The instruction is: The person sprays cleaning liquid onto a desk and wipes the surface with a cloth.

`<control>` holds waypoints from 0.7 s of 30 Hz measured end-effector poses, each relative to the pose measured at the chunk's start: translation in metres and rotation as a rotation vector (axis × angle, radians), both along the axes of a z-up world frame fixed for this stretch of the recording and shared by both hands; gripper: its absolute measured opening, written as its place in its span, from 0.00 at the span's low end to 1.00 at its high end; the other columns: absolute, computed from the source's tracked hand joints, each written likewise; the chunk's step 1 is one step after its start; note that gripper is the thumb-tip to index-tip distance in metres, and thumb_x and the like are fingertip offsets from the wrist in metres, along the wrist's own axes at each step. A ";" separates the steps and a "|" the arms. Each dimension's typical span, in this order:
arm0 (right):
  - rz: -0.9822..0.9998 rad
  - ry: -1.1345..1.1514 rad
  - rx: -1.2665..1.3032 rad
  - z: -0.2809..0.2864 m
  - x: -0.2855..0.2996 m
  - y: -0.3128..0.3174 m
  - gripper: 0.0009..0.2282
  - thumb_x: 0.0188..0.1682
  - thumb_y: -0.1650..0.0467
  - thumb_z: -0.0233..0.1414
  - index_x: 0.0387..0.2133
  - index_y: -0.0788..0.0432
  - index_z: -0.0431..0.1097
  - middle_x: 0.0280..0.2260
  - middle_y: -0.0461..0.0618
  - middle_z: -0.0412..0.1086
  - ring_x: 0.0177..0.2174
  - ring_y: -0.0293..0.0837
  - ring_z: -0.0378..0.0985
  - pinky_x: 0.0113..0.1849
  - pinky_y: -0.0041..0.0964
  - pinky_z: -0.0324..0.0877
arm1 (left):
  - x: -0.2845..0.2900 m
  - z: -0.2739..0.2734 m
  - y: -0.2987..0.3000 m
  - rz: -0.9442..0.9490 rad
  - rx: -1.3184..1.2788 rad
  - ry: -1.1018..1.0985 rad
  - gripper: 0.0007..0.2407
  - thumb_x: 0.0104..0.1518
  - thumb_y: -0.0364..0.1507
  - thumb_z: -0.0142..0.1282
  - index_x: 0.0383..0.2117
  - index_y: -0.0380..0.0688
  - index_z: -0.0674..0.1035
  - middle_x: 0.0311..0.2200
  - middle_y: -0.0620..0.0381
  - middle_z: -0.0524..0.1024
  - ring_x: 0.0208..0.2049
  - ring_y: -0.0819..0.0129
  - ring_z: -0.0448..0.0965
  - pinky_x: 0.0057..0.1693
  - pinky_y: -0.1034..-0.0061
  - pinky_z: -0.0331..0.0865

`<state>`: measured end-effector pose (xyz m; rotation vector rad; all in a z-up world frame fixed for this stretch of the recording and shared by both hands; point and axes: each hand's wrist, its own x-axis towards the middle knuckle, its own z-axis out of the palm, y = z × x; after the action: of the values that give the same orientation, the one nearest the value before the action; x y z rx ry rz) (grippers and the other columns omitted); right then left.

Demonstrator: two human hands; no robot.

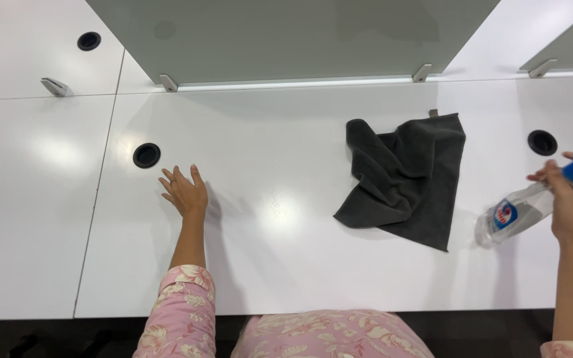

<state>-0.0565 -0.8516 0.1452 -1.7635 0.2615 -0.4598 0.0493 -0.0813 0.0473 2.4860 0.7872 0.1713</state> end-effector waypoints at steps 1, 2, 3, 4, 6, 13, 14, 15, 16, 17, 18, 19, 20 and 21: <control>-0.012 -0.050 -0.050 -0.010 -0.001 -0.013 0.18 0.63 0.70 0.54 0.59 0.66 0.55 0.39 0.52 0.69 0.42 0.45 0.76 0.55 0.47 0.73 | -0.002 0.000 -0.003 0.000 0.010 0.022 0.28 0.69 0.46 0.37 0.66 0.34 0.62 0.72 0.37 0.45 0.74 0.43 0.36 0.72 0.39 0.37; -0.028 -0.086 -0.070 -0.020 0.001 -0.025 0.20 0.63 0.69 0.53 0.61 0.65 0.54 0.41 0.52 0.68 0.44 0.45 0.76 0.56 0.46 0.71 | -0.003 0.000 -0.005 -0.004 0.024 0.004 0.28 0.68 0.46 0.37 0.65 0.34 0.62 0.71 0.36 0.46 0.73 0.42 0.37 0.70 0.39 0.37; -0.046 -0.123 -0.090 -0.027 0.002 -0.035 0.21 0.63 0.68 0.52 0.64 0.65 0.53 0.44 0.51 0.68 0.46 0.44 0.75 0.57 0.45 0.70 | -0.003 0.001 -0.006 -0.008 0.039 -0.014 0.28 0.68 0.46 0.38 0.65 0.33 0.62 0.70 0.34 0.47 0.72 0.41 0.37 0.69 0.38 0.37; -0.068 -0.146 -0.082 -0.034 0.004 -0.043 0.23 0.62 0.67 0.52 0.66 0.64 0.52 0.46 0.51 0.67 0.48 0.43 0.73 0.57 0.43 0.68 | -0.004 0.001 -0.008 -0.015 0.053 -0.033 0.28 0.67 0.46 0.38 0.64 0.32 0.62 0.70 0.33 0.48 0.72 0.41 0.38 0.68 0.38 0.37; -0.110 -0.162 -0.074 -0.045 0.007 -0.052 0.26 0.62 0.66 0.52 0.68 0.63 0.51 0.47 0.50 0.67 0.50 0.42 0.72 0.57 0.41 0.65 | -0.005 0.003 -0.012 -0.011 0.026 -0.053 0.29 0.68 0.47 0.37 0.64 0.32 0.64 0.67 0.36 0.59 0.72 0.44 0.50 0.73 0.45 0.46; -0.134 -0.072 -0.151 -0.051 0.002 -0.058 0.28 0.64 0.62 0.53 0.69 0.61 0.47 0.51 0.53 0.67 0.53 0.41 0.69 0.63 0.41 0.63 | 0.001 0.004 -0.026 -0.079 0.058 0.035 0.29 0.68 0.48 0.37 0.63 0.34 0.65 0.64 0.35 0.63 0.69 0.36 0.49 0.70 0.39 0.38; -0.129 -0.056 -0.155 -0.048 0.001 -0.058 0.28 0.65 0.61 0.53 0.70 0.61 0.47 0.52 0.53 0.68 0.53 0.41 0.69 0.63 0.42 0.63 | 0.002 0.003 -0.027 -0.087 0.066 0.040 0.29 0.67 0.48 0.37 0.63 0.34 0.65 0.64 0.35 0.63 0.69 0.35 0.49 0.70 0.39 0.37; -0.131 -0.038 -0.161 -0.047 0.002 -0.057 0.29 0.64 0.62 0.54 0.71 0.60 0.46 0.53 0.54 0.68 0.55 0.43 0.69 0.64 0.44 0.63 | 0.002 0.002 -0.027 -0.096 0.074 0.045 0.29 0.67 0.48 0.37 0.63 0.35 0.65 0.65 0.35 0.62 0.70 0.35 0.48 0.70 0.38 0.37; -0.135 -0.020 -0.168 -0.045 0.001 -0.056 0.30 0.63 0.62 0.54 0.72 0.59 0.45 0.55 0.56 0.67 0.58 0.45 0.69 0.65 0.46 0.62 | 0.003 0.000 -0.028 -0.107 0.081 0.049 0.29 0.67 0.48 0.37 0.64 0.35 0.66 0.65 0.35 0.62 0.70 0.35 0.48 0.70 0.38 0.36; -0.138 -0.002 -0.174 -0.043 0.001 -0.055 0.32 0.62 0.63 0.55 0.73 0.58 0.43 0.56 0.57 0.67 0.60 0.46 0.68 0.67 0.48 0.62 | 0.004 -0.002 -0.029 -0.111 0.082 0.054 0.29 0.67 0.48 0.37 0.64 0.35 0.65 0.66 0.35 0.61 0.70 0.35 0.47 0.70 0.37 0.36; -0.158 0.022 -0.164 -0.041 0.000 -0.053 0.35 0.60 0.63 0.57 0.73 0.56 0.41 0.58 0.57 0.66 0.61 0.48 0.68 0.65 0.49 0.62 | 0.004 -0.003 -0.029 -0.115 0.084 0.060 0.29 0.67 0.48 0.36 0.64 0.35 0.65 0.66 0.36 0.60 0.71 0.36 0.47 0.70 0.37 0.35; -0.178 0.046 -0.153 -0.040 -0.002 -0.051 0.37 0.58 0.63 0.58 0.73 0.54 0.39 0.61 0.58 0.65 0.62 0.50 0.67 0.64 0.50 0.62 | 0.005 -0.005 -0.029 -0.120 0.086 0.066 0.29 0.67 0.48 0.36 0.64 0.35 0.65 0.67 0.36 0.59 0.71 0.37 0.46 0.70 0.36 0.34; -0.199 0.071 -0.142 -0.040 -0.003 -0.050 0.40 0.55 0.64 0.60 0.74 0.53 0.36 0.64 0.58 0.64 0.63 0.52 0.67 0.63 0.50 0.62 | 0.005 -0.007 -0.029 -0.123 0.082 0.073 0.29 0.67 0.48 0.35 0.64 0.35 0.65 0.67 0.36 0.59 0.71 0.37 0.45 0.70 0.36 0.34; -0.209 0.074 -0.141 -0.039 -0.004 -0.050 0.42 0.55 0.64 0.62 0.74 0.53 0.35 0.65 0.60 0.63 0.64 0.54 0.66 0.63 0.51 0.62 | 0.006 -0.009 -0.030 -0.127 0.079 0.079 0.29 0.67 0.49 0.35 0.64 0.35 0.65 0.67 0.36 0.58 0.71 0.38 0.45 0.70 0.36 0.34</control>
<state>-0.0606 -0.9011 0.1058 -1.9021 0.4793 -0.5745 0.0553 -0.1110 0.0388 2.6217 0.6630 0.0597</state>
